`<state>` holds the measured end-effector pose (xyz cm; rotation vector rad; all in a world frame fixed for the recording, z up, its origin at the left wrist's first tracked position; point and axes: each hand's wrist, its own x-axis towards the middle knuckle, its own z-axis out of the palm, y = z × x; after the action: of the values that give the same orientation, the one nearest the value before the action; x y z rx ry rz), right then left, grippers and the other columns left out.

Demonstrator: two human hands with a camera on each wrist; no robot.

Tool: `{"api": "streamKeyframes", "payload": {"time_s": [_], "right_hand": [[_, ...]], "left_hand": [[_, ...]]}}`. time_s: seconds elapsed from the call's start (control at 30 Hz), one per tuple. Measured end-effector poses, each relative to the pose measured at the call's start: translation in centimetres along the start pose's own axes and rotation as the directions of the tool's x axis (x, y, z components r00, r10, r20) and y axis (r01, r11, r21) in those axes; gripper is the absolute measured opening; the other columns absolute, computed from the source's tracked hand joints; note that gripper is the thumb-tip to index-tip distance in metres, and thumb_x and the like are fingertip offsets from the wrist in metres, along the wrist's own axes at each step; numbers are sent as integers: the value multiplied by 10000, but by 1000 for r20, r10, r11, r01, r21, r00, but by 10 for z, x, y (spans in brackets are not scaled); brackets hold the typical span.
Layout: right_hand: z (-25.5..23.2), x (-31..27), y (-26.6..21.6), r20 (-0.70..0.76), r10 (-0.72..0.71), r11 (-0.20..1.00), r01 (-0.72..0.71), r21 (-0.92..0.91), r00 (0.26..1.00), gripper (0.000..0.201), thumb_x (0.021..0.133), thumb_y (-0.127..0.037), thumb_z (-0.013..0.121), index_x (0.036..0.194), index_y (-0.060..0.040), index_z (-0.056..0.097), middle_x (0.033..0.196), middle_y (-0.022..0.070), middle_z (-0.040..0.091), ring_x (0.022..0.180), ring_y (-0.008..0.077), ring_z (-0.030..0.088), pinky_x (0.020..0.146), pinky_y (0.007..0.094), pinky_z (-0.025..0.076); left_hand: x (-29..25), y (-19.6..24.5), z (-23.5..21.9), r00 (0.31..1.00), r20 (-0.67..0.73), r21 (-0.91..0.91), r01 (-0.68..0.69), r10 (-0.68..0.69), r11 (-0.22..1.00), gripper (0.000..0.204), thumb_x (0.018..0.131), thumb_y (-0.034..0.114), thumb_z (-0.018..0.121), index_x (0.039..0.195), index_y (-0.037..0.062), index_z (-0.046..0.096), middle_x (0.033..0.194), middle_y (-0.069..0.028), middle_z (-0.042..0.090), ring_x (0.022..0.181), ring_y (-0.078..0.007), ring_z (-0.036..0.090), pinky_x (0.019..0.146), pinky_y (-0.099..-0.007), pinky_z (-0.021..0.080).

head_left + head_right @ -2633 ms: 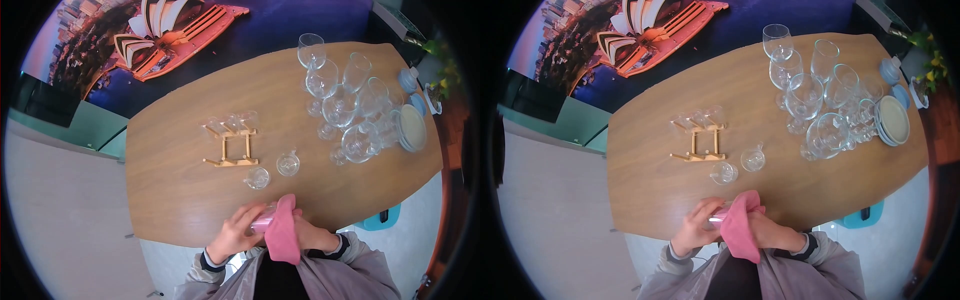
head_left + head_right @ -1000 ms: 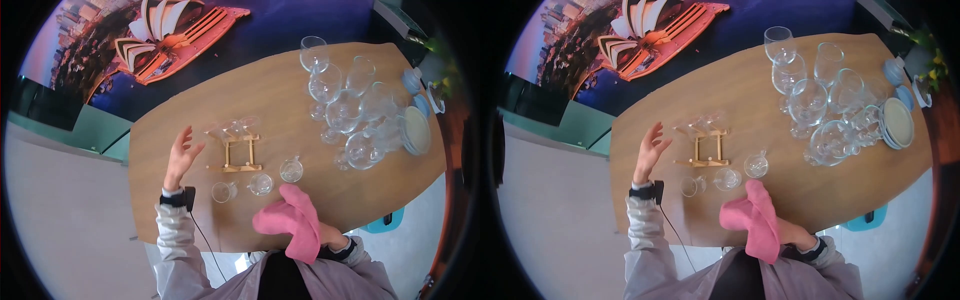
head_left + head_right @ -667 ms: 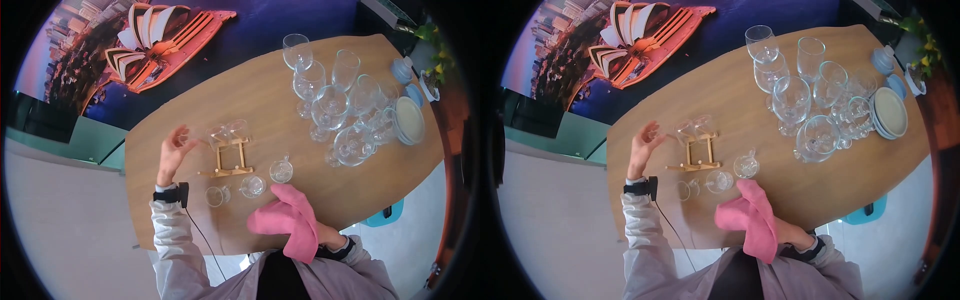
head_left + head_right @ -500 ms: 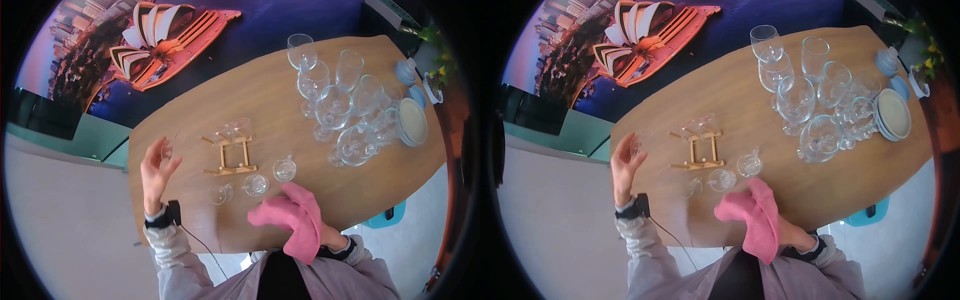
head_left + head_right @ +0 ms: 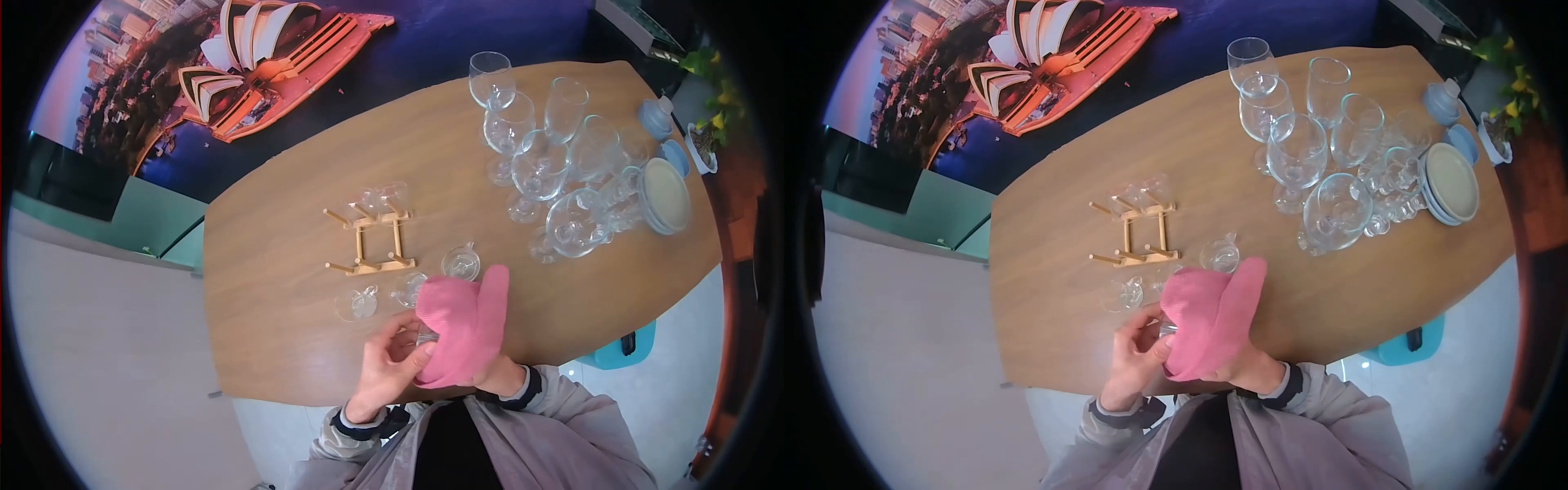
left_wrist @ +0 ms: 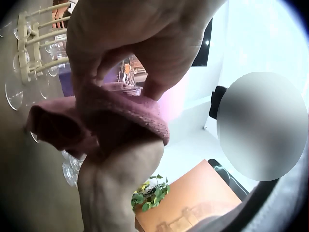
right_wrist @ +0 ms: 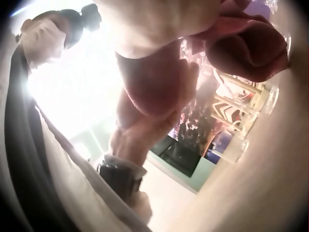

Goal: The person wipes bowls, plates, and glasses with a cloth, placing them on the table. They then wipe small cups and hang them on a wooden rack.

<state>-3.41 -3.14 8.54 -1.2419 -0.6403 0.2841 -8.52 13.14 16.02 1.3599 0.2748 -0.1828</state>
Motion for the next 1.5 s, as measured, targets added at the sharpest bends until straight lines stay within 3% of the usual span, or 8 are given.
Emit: {"api": "streamKeyframes", "payload": {"time_s": [0.23, 0.33, 0.43, 0.87, 1.07, 1.17, 1.37, 1.5], "right_hand": [[-11, 30, -61, -173, 8, 1000, -8, 1, 985, 722, 870, -292, 806, 1429, -8, 448, 1403, 153, 523, 1283, 247, 544, 1052, 393, 460], [-18, 21, -59, -155, 96, 995, -101, -27, 983, 699, 869, -302, 805, 1412, -16, 471, 1350, 138, 566, 1234, 227, 582, 1041, 380, 474], [-20, 9, -48, -127, 212, 960, -182, 212, 969, 691, 903, -284, 777, 1442, -17, 438, 1352, 126, 561, 1226, 219, 589, 1053, 373, 473], [-25, -4, -29, -163, 97, 992, -109, -66, 982, 518, 825, -176, 800, 1280, -8, 617, 1242, 144, 632, 1087, 274, 651, 911, 411, 517], [-13, 8, -28, -272, -125, 955, 41, -295, 954, 216, 791, -119, 798, 980, -36, 733, 987, 103, 725, 944, 344, 681, 839, 443, 530], [-24, 3, -33, -223, -17, 977, -32, -211, 975, 154, 825, -100, 750, 969, -48, 731, 942, 97, 731, 890, 334, 695, 815, 434, 538], [-28, -6, -40, -42, 24, 947, -36, -321, 999, 152, 882, -84, 669, 1019, -45, 721, 904, 126, 723, 788, 332, 708, 745, 402, 557], [-23, -9, -36, 17, -98, 892, 96, -441, 995, 159, 890, -102, 664, 1025, -40, 721, 901, 139, 724, 806, 345, 711, 741, 421, 563]], "left_hand": [[2, 4, 23, 914, 55, 128, -406, 402, 905, 693, 774, 48, 874, 1349, -93, 513, 1276, -190, 596, 1161, -291, 654, 968, -393, 563], [6, 19, 25, 743, 238, 628, -609, 626, 484, 708, 694, 163, 942, 1258, -69, 584, 1258, -197, 623, 1158, -336, 644, 1004, -455, 525], [19, 11, 20, 636, 368, 598, -720, 678, 352, 688, 654, 125, 950, 1222, -56, 607, 1215, -209, 662, 1126, -352, 657, 988, -474, 530], [2, 6, 26, 843, 74, 735, -407, 532, 543, 595, 644, 72, 919, 1154, -7, 623, 1140, -165, 634, 987, -286, 650, 844, -363, 549], [14, -2, 19, 677, 92, 826, -462, 731, 323, 566, 679, 51, 881, 1186, -19, 639, 1180, -194, 628, 1031, -349, 654, 854, -399, 558], [11, 4, 15, 677, 238, 804, -540, 696, 250, 593, 705, 18, 855, 1249, -37, 626, 1235, -232, 612, 1084, -391, 651, 889, -418, 567], [9, 0, 10, 933, 68, 380, -352, 354, 856, 540, 832, 51, 821, 1306, -72, 595, 1196, -191, 667, 1147, -297, 660, 942, -401, 561], [9, -6, -3, 978, 151, -321, 190, -147, 928, 473, 1019, 255, 644, 1321, -99, 561, 1212, -166, 669, 1067, -219, 677, 897, -352, 559]]}}
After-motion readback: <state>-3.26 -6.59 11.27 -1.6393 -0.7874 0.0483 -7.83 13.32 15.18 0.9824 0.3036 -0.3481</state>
